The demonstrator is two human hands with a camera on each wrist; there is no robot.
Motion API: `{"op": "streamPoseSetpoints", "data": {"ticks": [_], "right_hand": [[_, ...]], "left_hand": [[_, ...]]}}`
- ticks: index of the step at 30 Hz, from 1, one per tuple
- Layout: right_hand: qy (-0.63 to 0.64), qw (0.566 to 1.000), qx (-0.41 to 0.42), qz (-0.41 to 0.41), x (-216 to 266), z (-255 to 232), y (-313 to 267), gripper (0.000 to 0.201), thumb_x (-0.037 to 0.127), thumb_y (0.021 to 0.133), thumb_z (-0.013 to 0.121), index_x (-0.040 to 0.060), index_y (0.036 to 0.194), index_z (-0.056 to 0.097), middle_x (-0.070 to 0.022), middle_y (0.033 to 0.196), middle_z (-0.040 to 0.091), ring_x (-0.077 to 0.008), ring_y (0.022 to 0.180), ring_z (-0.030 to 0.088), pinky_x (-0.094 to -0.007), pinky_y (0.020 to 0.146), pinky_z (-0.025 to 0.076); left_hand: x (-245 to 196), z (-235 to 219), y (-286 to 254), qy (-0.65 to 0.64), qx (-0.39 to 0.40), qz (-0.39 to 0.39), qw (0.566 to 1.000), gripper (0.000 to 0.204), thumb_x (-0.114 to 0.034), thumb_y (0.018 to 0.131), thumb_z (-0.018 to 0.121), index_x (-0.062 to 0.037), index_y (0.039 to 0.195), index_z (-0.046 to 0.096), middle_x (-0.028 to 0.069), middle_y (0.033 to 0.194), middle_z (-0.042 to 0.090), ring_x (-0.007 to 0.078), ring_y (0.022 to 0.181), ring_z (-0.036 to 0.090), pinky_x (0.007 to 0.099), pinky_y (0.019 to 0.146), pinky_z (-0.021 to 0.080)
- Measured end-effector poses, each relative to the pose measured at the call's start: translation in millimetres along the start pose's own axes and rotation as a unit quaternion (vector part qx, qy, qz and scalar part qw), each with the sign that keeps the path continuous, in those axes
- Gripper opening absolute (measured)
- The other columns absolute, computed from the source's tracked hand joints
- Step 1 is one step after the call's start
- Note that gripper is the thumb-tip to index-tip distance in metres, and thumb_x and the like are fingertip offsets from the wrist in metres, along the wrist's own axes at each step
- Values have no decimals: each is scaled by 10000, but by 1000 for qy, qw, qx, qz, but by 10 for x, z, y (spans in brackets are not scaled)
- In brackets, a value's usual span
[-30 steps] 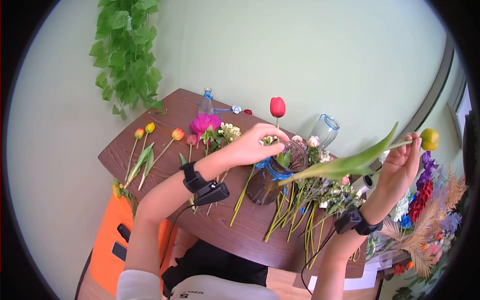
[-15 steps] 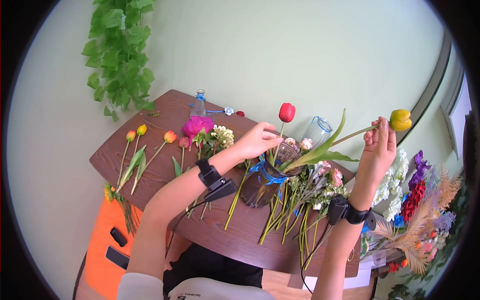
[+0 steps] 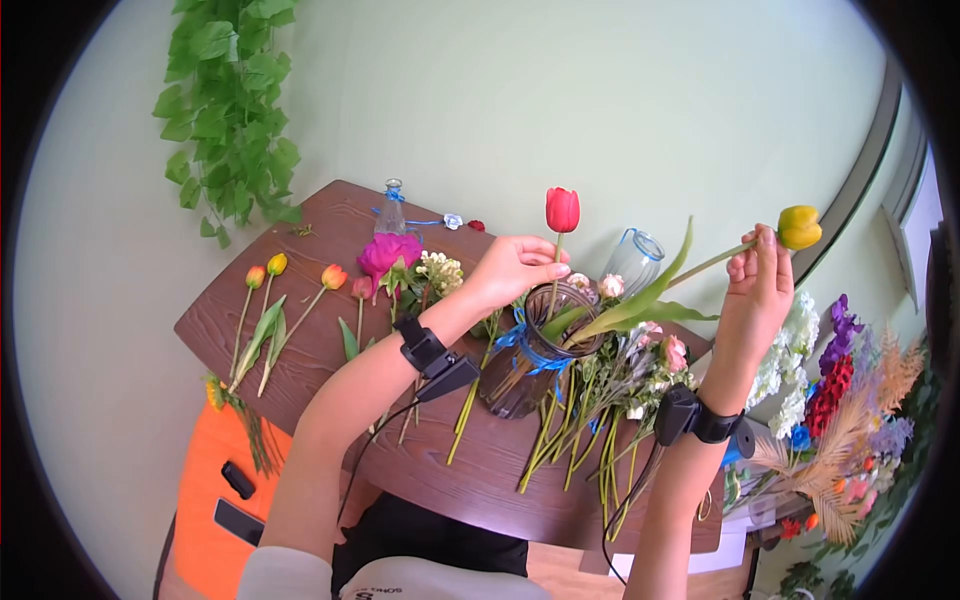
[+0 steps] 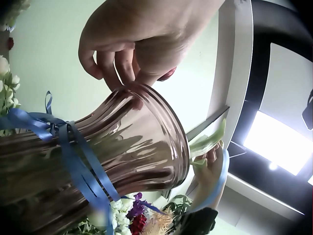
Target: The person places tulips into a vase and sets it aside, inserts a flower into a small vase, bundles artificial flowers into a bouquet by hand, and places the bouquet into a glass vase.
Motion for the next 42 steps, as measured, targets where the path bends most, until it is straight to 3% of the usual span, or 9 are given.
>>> {"op": "streamPoseSetpoints", "data": {"ticks": [12,14,22,26,40,42], "right_hand": [[-93,987,73,110,-675,267,-503,147,129,844,540,-12,882,542,-35,721,554,-79,569,518,-199,522,413],[-84,987,101,96,-769,305,-587,131,114,846,532,-8,893,541,-16,688,543,-72,565,513,-200,523,410],[-109,977,110,145,-1114,221,-908,130,98,841,539,-9,916,543,-9,759,571,-56,658,522,-193,606,424],[-97,981,81,146,-1126,161,-936,140,99,834,549,-4,928,551,0,790,576,-51,724,523,-198,673,418],[-65,976,110,177,-1271,146,-981,112,56,811,561,2,909,560,9,782,565,-34,691,497,-170,632,395],[-72,974,119,181,-1271,167,-986,123,63,807,569,3,915,562,6,787,565,-31,691,495,-168,611,401]], "left_hand": [[-105,-158,-217,21,-65,27,997,162,-74,760,629,18,889,593,44,802,619,83,770,577,211,703,454],[-130,-162,-264,14,-65,22,998,154,-74,763,628,16,881,589,45,804,617,84,772,576,210,706,453],[-112,-154,-316,-13,-56,32,998,116,-63,771,618,1,854,569,49,824,611,79,776,569,200,711,447],[-99,-163,-326,-15,-60,38,997,119,-64,778,610,-2,870,567,41,822,608,72,771,564,191,694,440],[-114,-49,-324,11,-43,20,999,183,-73,793,593,9,954,562,38,868,603,71,813,555,202,736,428],[-96,-41,-320,9,-34,15,999,194,-76,795,592,6,968,557,74,977,591,111,913,555,230,803,431]]}}
Point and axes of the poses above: each hand's wrist, its own y-axis towards the middle knuckle, its own z-axis out of the palm, x = y × z, the point moved 10 cm from there along y, towards the middle knuckle
